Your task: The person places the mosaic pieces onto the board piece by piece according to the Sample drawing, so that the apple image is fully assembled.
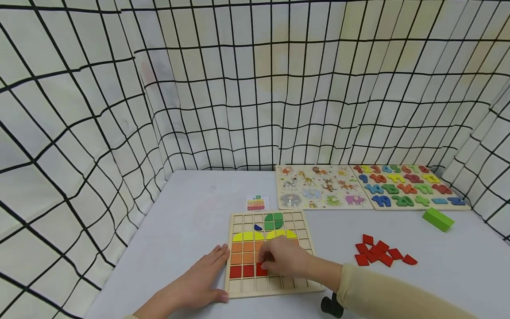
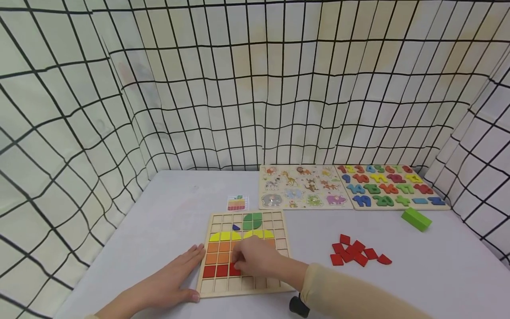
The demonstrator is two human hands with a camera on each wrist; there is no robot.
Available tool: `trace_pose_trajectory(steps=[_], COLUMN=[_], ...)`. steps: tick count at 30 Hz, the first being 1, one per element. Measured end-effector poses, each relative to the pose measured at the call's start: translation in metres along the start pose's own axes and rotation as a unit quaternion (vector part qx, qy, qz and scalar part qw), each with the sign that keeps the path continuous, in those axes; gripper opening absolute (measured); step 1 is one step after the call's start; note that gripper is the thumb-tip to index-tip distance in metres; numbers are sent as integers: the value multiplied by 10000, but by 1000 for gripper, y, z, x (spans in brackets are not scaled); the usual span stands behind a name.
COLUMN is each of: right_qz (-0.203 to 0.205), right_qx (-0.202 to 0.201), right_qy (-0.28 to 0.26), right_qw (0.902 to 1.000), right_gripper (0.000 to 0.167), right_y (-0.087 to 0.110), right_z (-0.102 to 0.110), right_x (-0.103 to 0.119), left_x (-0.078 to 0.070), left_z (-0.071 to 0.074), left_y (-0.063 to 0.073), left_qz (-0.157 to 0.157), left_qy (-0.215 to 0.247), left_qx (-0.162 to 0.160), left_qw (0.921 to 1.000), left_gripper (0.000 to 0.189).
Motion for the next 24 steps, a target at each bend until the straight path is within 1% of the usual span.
trace_pose_trajectory(steps=[5,12,16,19,21,24], right_qz=[-143,-190,-127,-78,-168,-558], right_qx=[-178,-208,-206,-258,-318,-428], right_qy=[257,479,327,158,66,-92], right_qw=[9994,9985,9992,9995,9993,9975], right_gripper=[9,8,7,6,6,7], right_y=[-3,-3,0,10,21,44], right_z=[-6,-7,-4,5,14,31], right_x=[0,2,-2,-15,-28,-58], left_x=[0,-1,-1,-1,-1,-1], left_z=[0,0,-1,-1,-1,-1], left_y=[-1,-1,-2,-3,-3,-3], left_qz=[10,11,52,99,144,207], left_qy=[-30,-19,1,17,14,-19], left_qx=[-20,-36,-15,5,16,37], left_qw=[10000,10000,10000,9999,9999,9998], left_gripper=[106,106,106,106,107,107])
Point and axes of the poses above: each hand's wrist, its own y-axis away from the middle knuckle, its own z-axis out of the back of the hand, x = y × z, the point moved 2 cm from there along -y, towards the middle knuckle, and after that the axes turned 15 degrees about x, right-handed, at the moved point
